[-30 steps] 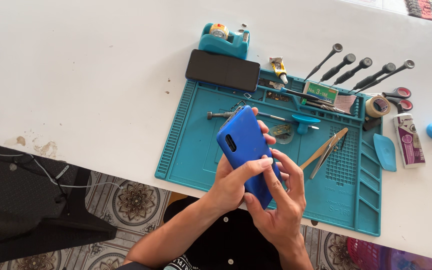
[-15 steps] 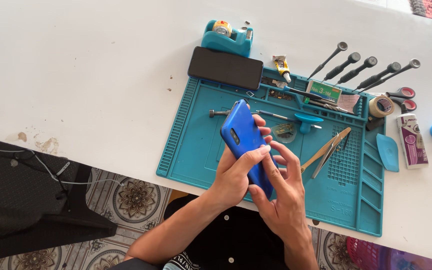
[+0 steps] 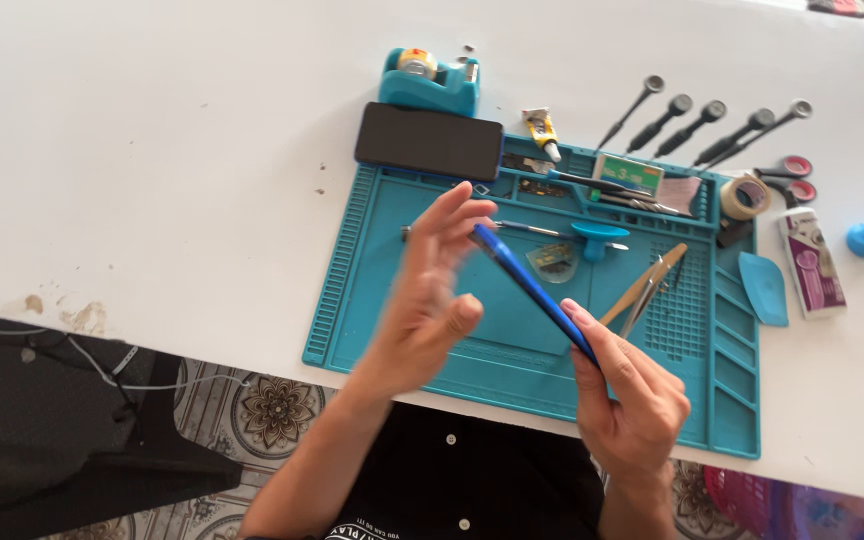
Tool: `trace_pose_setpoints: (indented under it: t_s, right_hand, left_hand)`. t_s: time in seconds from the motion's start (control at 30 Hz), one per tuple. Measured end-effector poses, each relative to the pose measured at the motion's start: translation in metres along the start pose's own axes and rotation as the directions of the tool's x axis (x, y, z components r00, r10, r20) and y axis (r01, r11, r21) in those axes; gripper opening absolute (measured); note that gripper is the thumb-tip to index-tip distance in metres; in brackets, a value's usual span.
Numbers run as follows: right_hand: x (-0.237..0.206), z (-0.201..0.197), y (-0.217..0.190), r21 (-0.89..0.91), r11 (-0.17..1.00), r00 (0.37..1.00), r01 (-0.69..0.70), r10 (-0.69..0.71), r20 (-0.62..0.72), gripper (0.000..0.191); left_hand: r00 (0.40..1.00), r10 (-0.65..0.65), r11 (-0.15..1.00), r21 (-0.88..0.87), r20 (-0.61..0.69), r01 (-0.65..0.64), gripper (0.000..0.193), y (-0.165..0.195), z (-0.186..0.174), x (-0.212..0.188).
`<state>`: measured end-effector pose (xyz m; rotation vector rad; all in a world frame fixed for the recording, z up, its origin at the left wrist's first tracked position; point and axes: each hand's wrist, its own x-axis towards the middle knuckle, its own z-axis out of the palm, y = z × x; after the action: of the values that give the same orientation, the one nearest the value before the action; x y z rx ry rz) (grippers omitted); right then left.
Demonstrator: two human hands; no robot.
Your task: The person repairs a blue smartphone at a repair bench. They remove the back cover and battery, press and align the frame, use tweezers and a screwdriver on small components, brush debris from the housing, snap the back cover on, and press the edges to close the phone.
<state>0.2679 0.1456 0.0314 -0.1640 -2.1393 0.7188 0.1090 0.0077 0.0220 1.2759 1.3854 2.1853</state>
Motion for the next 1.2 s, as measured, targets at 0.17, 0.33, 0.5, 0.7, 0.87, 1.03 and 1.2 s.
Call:
trace_pose_setpoints:
  t_s: [0.17, 0.33, 0.5, 0.7, 0.87, 1.03, 1.2]
  right_hand:
    - [0.004, -0.017, 0.003, 0.103, 0.994, 0.995, 0.026, -0.036, 0.094, 0.027]
    - [0.008, -0.019, -0.002, 0.122, 0.992, 0.993, 0.02, -0.034, 0.113, 0.028]
    - [0.009, -0.022, -0.002, 0.116, 0.993, 0.991, 0.0, -0.016, 0.135, 0.029]
    - [0.002, -0.027, 0.003, 0.181, 0.978, 0.993, -0.106, 0.094, 0.073, 0.022]
    - [-0.007, -0.027, 0.009, 0.369, 0.792, 0.833, -0.486, 0.548, -0.079, 0.018]
    - [-0.003, -0.023, 0.019, 0.819, 0.428, 0.805, -0.382, 0.59, 0.067, 0.029]
    - [-0.003, -0.023, 0.022, 0.803, 0.394, 0.833, -0.447, 0.511, 0.213, 0.044]
  left_hand:
    - [0.983, 0.169, 0.92, 0.348, 0.073, -0.184, 0.028, 0.025, -0.02, 0.011]
    - [0.98, 0.195, 0.917, 0.349, 0.035, -0.195, 0.015, 0.033, -0.019, 0.02]
    - [0.986, 0.167, 0.932, 0.326, -0.007, -0.156, 0.016, 0.035, -0.017, 0.017]
    - [0.989, 0.135, 0.937, 0.332, -0.055, -0.109, 0.016, 0.034, -0.014, 0.014]
    - [0.966, -0.238, 0.971, 0.059, 0.102, 0.233, 0.053, 0.026, -0.012, 0.01]
    - [0.92, -0.387, 0.9, -0.193, 0.062, 0.391, 0.062, 0.013, -0.002, -0.005]
    - [0.901, -0.434, 0.848, -0.344, -0.011, 0.404, 0.057, 0.005, -0.011, -0.009]
